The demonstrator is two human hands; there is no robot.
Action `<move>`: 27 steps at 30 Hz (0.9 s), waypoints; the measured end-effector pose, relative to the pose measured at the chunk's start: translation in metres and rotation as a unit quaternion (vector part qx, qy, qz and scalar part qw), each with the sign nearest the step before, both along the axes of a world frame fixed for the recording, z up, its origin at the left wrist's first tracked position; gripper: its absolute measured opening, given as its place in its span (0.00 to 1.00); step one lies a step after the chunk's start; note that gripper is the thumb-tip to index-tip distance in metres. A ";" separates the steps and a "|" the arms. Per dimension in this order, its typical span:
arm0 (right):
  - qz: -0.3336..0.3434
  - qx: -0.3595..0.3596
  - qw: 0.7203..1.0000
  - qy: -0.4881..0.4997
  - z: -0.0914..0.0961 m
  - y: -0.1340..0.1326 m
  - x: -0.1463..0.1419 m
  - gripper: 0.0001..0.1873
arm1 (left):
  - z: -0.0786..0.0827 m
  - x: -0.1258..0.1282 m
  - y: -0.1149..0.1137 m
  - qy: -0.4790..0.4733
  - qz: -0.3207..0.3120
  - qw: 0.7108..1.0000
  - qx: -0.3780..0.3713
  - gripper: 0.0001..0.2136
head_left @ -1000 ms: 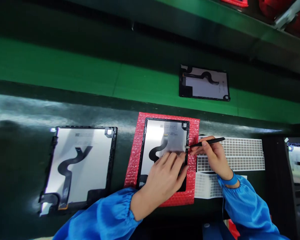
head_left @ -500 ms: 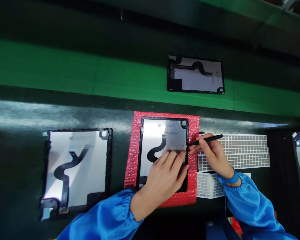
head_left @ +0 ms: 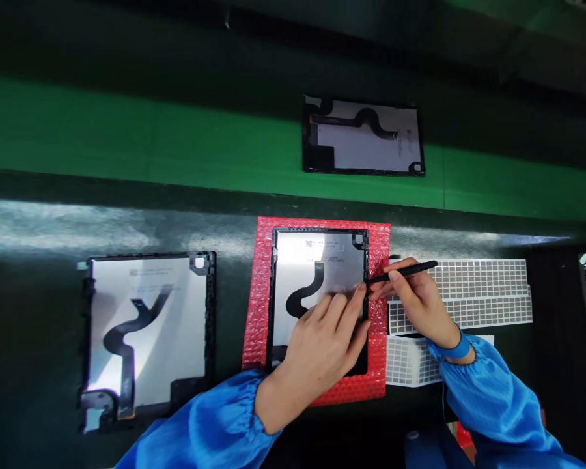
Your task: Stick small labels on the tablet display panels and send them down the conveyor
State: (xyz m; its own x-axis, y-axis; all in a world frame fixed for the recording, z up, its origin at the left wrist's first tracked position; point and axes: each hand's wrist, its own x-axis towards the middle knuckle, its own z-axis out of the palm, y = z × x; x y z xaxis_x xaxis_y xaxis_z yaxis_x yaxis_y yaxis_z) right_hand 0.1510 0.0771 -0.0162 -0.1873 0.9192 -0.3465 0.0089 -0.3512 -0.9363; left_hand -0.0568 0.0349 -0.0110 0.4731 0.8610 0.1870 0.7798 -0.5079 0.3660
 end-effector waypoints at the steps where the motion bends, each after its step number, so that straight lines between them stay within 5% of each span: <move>1: 0.001 0.001 1.000 0.000 0.000 0.000 0.000 0.16 | 0.000 0.000 0.000 0.005 0.000 1.000 0.001 0.23; 9: -0.090 0.041 0.994 0.034 0.008 -0.002 0.000 0.15 | 0.002 0.002 0.001 0.017 -0.005 1.000 -0.007 0.23; 17: -0.095 0.085 0.991 -0.028 0.030 -0.027 0.045 0.10 | 0.021 -0.011 0.019 -0.033 -0.077 0.996 -0.032 0.18; 22: -0.036 0.032 0.998 -0.046 0.018 -0.082 0.048 0.09 | 0.029 0.006 -0.024 0.006 -0.210 0.977 -0.038 0.15; 27: -0.099 0.031 0.994 -0.046 0.001 -0.124 0.046 0.10 | 0.016 0.017 -0.067 0.080 -0.213 0.971 -0.068 0.19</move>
